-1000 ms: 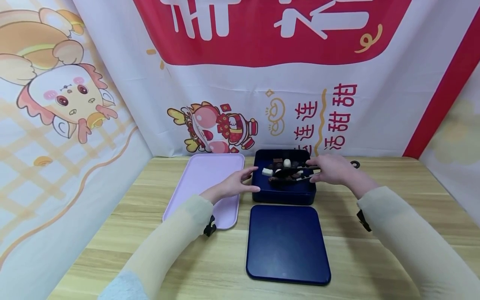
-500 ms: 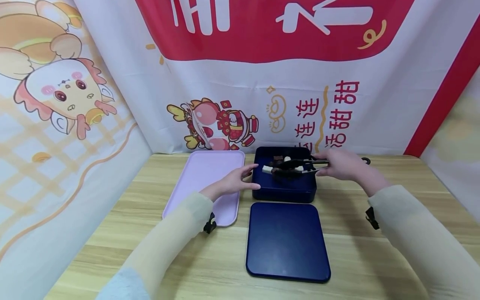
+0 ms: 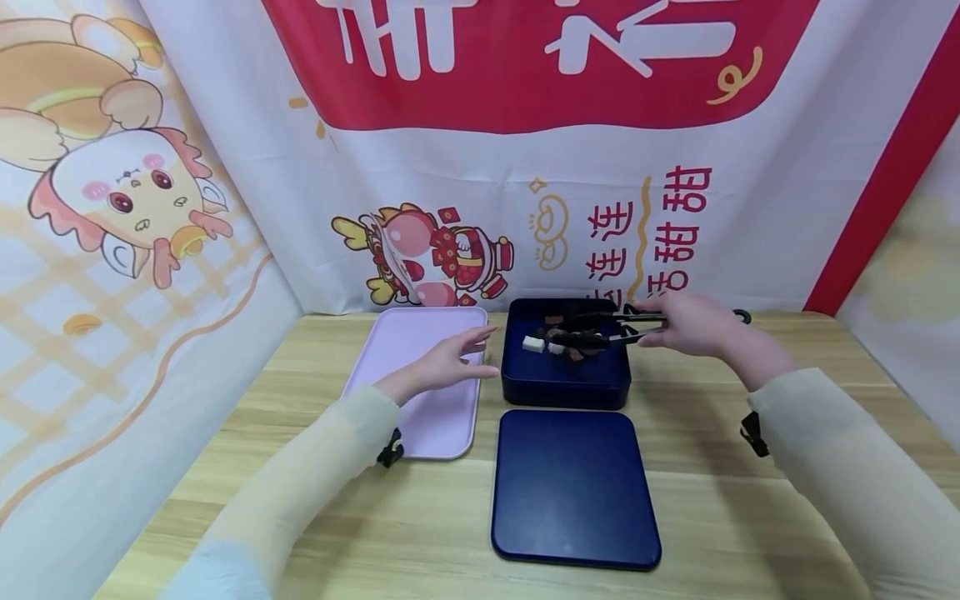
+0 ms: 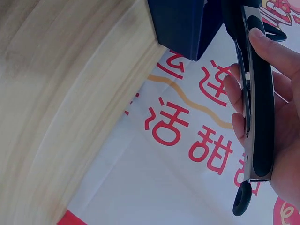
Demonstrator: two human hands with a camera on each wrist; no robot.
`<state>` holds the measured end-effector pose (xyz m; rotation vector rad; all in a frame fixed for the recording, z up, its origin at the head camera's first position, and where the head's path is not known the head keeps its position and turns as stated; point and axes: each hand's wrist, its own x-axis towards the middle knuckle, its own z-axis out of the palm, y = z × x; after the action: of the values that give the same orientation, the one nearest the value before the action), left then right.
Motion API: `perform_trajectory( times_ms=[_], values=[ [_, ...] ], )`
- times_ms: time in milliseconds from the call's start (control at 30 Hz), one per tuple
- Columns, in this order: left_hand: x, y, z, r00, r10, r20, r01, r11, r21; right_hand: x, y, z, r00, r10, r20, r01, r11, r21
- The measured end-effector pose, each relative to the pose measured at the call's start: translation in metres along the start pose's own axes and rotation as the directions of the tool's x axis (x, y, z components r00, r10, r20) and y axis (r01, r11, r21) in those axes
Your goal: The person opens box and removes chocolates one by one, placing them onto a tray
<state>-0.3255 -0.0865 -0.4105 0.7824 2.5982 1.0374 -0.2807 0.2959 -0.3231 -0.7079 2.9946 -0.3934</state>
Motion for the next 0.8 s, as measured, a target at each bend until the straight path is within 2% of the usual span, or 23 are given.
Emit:
perform_trajectory(
  times_ms=[100,233,367,467,567,667,800],
  values=[
    [-0.013,-0.008,-0.014,1.000,0.010,-0.022,-0.009,0.999,0.047,0.000,-0.002,-0.003,1.000,0.013,0.004,-0.013,1.000,-0.005],
    [-0.039,-0.023,-0.036,0.999,-0.009,-0.046,0.016,0.990,0.141,0.003,-0.006,-0.010,1.000,0.031,0.002,-0.031,0.999,0.025],
    [-0.067,-0.051,-0.061,0.999,-0.011,-0.052,0.024,0.967,0.252,0.008,-0.010,-0.017,1.000,0.011,-0.019,-0.011,1.000,0.026],
    [-0.085,-0.073,-0.077,0.997,-0.009,-0.071,0.029,0.957,0.288,0.011,-0.013,-0.020,1.000,-0.002,-0.027,0.002,1.000,0.004],
    [-0.099,-0.088,-0.088,0.992,-0.032,-0.119,0.060,0.968,0.243,0.015,-0.016,-0.021,0.999,-0.008,-0.037,0.008,1.000,-0.011],
    [-0.111,-0.100,-0.095,0.985,-0.082,-0.154,0.107,0.981,0.161,0.018,-0.021,-0.020,0.998,-0.021,-0.055,0.020,1.000,-0.020],
    [-0.122,-0.114,-0.098,0.976,-0.167,-0.142,0.178,0.982,0.069,0.021,-0.029,-0.015,0.997,-0.039,-0.071,0.039,0.999,-0.007]
  ],
)
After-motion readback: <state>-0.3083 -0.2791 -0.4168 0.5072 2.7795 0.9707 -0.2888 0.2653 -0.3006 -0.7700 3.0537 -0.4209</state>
